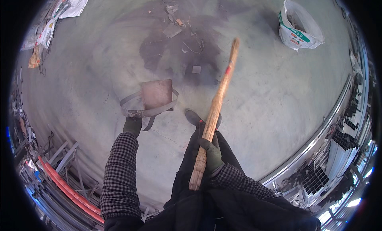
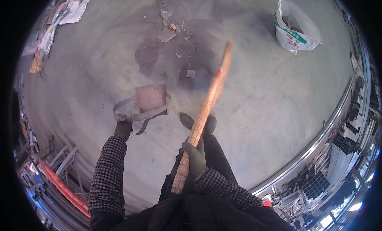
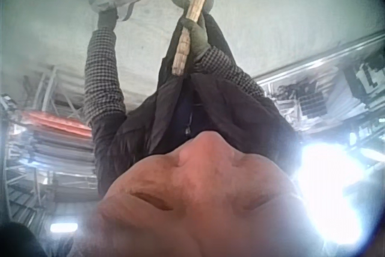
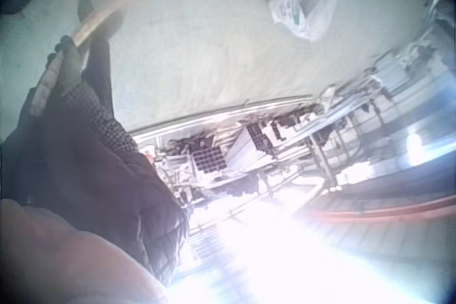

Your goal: The person sweeps debris on a concrete floor using a broom and dustpan, then pours the collected debris into a white sack. The person repeats this cycle multiple times, sweeping different areas and transferring the debris into the sack.

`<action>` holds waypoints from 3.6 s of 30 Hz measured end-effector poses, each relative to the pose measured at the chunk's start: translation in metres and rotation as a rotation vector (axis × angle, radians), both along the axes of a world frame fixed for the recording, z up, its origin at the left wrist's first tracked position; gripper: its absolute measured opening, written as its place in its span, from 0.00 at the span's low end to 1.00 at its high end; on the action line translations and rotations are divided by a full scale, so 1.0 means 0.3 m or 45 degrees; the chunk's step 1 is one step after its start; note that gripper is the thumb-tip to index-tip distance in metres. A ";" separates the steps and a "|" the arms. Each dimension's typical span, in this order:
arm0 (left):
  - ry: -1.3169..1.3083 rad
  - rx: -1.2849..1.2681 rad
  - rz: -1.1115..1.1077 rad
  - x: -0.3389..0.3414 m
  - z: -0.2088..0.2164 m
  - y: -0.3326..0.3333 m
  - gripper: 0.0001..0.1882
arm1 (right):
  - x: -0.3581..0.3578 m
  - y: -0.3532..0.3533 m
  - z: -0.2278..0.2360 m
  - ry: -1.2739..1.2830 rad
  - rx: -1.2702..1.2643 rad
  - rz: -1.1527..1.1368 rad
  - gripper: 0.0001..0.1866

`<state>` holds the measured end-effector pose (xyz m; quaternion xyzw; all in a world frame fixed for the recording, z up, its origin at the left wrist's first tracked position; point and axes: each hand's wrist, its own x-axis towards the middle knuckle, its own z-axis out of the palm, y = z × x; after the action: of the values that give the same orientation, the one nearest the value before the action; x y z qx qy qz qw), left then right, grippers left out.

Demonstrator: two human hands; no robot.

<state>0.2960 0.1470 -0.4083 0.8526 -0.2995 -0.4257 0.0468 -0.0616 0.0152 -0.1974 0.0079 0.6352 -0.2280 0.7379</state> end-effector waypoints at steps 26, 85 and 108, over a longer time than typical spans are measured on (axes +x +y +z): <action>-0.033 -0.016 0.520 -0.189 0.161 -0.057 0.21 | -0.214 -0.372 0.167 -0.476 0.065 0.170 0.21; 0.155 0.012 -0.090 -0.704 0.298 -2.052 0.25 | -0.735 -1.658 -0.032 0.171 -0.282 0.795 0.47; 0.248 -0.128 0.046 -0.798 0.337 -2.041 0.10 | -0.764 -2.092 -0.859 0.557 -0.104 1.972 0.41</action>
<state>0.0566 -0.4652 -0.3072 0.8090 -0.2992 -0.4899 0.1260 -0.2908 -0.6123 -0.4552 -0.5065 0.5816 0.3289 0.5450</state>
